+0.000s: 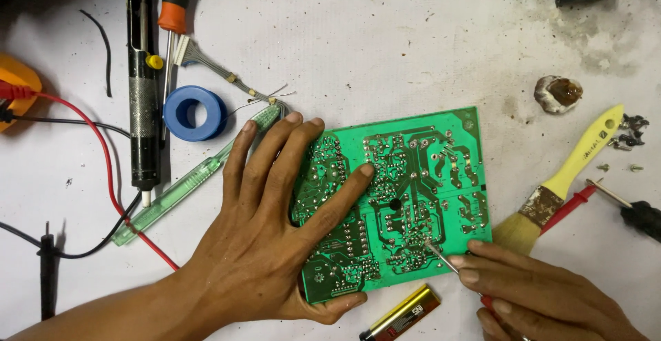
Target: Repairing a circuit board by scraping traces and soldering components
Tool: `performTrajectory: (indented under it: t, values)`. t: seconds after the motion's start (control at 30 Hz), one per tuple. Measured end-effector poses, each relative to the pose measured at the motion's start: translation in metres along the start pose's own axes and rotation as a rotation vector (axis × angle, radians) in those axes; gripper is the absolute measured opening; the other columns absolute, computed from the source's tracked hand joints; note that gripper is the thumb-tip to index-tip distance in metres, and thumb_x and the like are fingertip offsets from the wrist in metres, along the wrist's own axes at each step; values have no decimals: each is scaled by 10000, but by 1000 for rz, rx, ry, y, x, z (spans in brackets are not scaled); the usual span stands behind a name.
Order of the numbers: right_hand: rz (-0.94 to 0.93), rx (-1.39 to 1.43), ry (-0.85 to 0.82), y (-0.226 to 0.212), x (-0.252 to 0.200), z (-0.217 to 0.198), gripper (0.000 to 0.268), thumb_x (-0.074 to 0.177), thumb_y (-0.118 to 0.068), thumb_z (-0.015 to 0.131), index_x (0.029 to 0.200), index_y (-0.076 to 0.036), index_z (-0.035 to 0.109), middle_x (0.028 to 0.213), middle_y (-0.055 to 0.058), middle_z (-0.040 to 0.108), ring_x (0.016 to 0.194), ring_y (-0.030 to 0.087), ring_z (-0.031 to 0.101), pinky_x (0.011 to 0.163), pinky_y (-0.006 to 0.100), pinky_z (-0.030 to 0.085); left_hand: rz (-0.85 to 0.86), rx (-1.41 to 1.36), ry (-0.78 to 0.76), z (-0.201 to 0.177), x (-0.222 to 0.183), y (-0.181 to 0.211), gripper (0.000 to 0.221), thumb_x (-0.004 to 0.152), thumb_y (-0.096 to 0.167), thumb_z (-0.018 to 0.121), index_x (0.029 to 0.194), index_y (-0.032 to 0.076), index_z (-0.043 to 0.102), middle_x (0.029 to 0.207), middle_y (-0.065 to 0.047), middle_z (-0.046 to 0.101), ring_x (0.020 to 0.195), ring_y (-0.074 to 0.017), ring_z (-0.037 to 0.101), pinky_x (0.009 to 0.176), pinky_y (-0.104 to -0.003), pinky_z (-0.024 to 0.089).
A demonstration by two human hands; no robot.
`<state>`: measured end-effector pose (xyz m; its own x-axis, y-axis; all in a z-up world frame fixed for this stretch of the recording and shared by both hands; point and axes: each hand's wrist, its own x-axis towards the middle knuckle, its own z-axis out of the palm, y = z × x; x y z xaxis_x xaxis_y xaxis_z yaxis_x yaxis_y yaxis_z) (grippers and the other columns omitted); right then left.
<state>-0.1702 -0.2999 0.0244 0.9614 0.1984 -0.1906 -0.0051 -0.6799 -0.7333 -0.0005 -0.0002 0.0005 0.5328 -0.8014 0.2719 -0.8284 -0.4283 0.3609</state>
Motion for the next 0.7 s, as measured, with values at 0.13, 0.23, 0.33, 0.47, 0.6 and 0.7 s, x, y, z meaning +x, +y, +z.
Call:
performTrajectory:
  t: [0.13,0.23,0.33,0.47,0.6,0.7]
  values:
    - [90,-9,26,0,-3,9,544,780,-39,710,1301,-194,737,1343,-39,810,1407,168,648,1113,295,496,-3,3,-7,0,0,0,946,842,847,488,1521,189,454,1503,-339,372,1439,-543,412,1213,-716,277]
    - [-115,-224,14,19,-12,20,617,829,-142,700,1424,-247,576,1404,-73,721,1379,177,643,1088,295,544,-3,-5,-3,0,0,0,941,841,843,491,1516,188,461,1503,-337,371,1440,-544,410,1218,-718,274]
    - [-53,-249,32,17,-14,24,599,822,-162,708,1399,-289,605,1371,-120,740,1375,148,637,1070,266,533,-3,-2,-2,0,0,1,932,848,837,486,1515,188,461,1504,-337,368,1438,-545,411,1217,-716,279]
    - [566,398,122,4,-9,21,454,843,52,656,1253,-47,824,1397,22,849,1419,80,651,1034,310,565,-6,-5,-3,0,0,1,931,842,836,493,1513,192,466,1505,-338,373,1434,-547,416,1213,-716,280]
    - [104,41,62,2,-7,13,520,791,-21,693,1302,-109,731,1388,6,764,1398,127,629,1123,248,451,-1,1,5,1,0,0,933,845,841,495,1513,191,466,1502,-339,376,1433,-541,416,1211,-711,286]
    - [-289,-6,152,13,-5,13,543,861,-29,695,1352,-170,513,1348,59,719,1295,307,805,1185,498,648,2,-3,6,1,0,0,930,849,839,484,1511,185,468,1500,-345,382,1434,-539,420,1208,-711,285]
